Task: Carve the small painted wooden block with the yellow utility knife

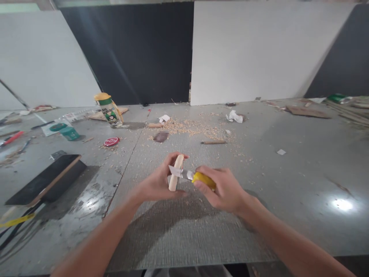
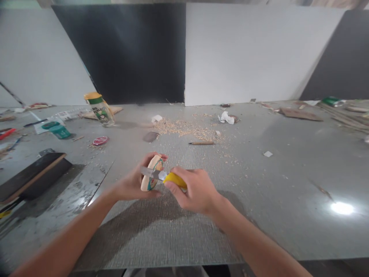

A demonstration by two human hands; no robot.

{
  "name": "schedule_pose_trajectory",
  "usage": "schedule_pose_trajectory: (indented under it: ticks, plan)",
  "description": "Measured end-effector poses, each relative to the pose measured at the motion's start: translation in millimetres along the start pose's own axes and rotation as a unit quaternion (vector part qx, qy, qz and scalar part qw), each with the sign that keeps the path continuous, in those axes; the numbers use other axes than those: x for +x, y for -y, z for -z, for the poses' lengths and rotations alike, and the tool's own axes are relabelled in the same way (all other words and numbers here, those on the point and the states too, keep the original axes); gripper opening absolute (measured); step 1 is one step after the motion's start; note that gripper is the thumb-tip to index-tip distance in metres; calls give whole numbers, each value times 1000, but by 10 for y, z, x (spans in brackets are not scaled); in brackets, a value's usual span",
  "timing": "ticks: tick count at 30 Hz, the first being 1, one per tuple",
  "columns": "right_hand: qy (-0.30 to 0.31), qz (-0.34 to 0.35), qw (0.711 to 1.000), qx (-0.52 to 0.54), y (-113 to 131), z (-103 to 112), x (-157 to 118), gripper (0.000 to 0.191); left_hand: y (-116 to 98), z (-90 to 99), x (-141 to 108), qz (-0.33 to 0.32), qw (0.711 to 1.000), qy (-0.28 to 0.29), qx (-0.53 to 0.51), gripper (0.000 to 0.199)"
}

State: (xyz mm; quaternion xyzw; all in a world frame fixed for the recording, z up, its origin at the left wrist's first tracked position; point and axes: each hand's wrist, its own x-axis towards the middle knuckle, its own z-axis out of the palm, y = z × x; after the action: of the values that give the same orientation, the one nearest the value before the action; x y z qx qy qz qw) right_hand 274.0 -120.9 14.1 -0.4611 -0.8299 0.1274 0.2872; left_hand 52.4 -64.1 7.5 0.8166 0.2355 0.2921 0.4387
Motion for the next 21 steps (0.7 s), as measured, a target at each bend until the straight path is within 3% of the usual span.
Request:
schedule_pose_trajectory:
  ticks: [10, 16, 21]
  plan:
    - [-26, 16, 997, -73, -107, -17, -3, 30, 8, -15, 15, -1, 1000, 9, -11, 80]
    - [-107, -64, 988, -86, -409, 152, 34, 31, -25, 8, 6, -24, 999, 14, -40, 83]
    - [-67, -18, 997, -32, -207, 80, 17, 28, -25, 7, 4, -17, 1000, 3, -24, 82]
